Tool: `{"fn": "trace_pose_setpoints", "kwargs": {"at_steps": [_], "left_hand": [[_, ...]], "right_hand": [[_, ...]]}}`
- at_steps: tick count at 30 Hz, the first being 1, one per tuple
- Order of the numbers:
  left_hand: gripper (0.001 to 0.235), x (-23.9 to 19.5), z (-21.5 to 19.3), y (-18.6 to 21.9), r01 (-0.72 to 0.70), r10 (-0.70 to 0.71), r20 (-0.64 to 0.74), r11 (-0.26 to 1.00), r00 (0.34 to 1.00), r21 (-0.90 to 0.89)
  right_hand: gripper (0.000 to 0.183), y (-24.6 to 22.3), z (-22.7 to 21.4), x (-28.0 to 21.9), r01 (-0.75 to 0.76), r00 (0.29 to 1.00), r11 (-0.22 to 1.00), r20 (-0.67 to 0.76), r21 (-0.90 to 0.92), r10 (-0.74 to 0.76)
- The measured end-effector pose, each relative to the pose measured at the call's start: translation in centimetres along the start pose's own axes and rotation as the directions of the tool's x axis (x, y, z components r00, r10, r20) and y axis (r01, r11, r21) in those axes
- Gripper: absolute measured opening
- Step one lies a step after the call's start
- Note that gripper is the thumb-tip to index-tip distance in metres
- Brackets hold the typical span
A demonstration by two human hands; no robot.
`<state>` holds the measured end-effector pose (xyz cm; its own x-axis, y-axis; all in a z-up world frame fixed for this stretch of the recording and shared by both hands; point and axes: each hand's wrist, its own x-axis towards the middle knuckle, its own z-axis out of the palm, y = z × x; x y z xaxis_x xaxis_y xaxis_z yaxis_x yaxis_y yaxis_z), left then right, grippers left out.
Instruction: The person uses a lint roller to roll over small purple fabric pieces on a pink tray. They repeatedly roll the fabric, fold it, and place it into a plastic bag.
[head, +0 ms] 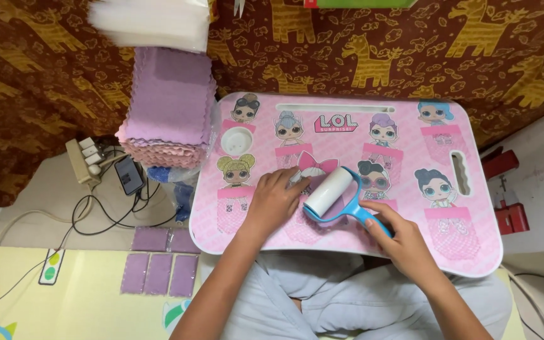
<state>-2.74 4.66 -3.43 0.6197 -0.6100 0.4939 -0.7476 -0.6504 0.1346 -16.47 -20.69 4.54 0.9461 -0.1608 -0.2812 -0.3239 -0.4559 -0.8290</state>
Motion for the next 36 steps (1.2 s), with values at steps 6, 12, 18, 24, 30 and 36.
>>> {"fn": "trace_pose_setpoints", "kwargs": {"at_steps": [6,12,18,24,30,36], "left_hand": [[0.054,0.0,0.1,0.0,-0.008,0.008,-0.007,1.0,1.0,0.008],[0.052,0.0,0.2,0.1,-0.004,0.004,0.005,0.999,1.0,0.032],[0.052,0.0,0.2,0.1,-0.002,0.001,0.011,0.999,1.0,0.043],[0.054,-0.5,1.2,-0.4,0.004,-0.003,-0.002,1.0,1.0,0.023],[0.052,-0.3,0.6,-0.3,-0.002,0.002,-0.002,1.0,1.0,0.022],[0.053,-0.2,0.4,-0.1,-0.003,0.003,-0.005,1.0,1.0,0.021]], "right_hand": [[0.037,3.9,-1.3,-1.9,-0.025,1.0,0.995,-0.012,0.101,0.027],[0.04,6.9,-2.4,-4.0,-0.062,0.996,0.982,-0.05,0.177,0.072],[0.037,4.7,-0.8,-2.1,0.035,0.999,0.986,-0.043,0.16,-0.028],[0.037,0.6,1.2,0.5,0.013,0.999,0.994,-0.031,0.106,-0.01],[0.039,2.9,0.3,-0.3,-0.016,0.999,0.996,-0.039,0.09,0.019],[0.039,6.7,-3.2,-0.2,-0.016,1.0,0.972,0.024,0.232,0.011]]}}
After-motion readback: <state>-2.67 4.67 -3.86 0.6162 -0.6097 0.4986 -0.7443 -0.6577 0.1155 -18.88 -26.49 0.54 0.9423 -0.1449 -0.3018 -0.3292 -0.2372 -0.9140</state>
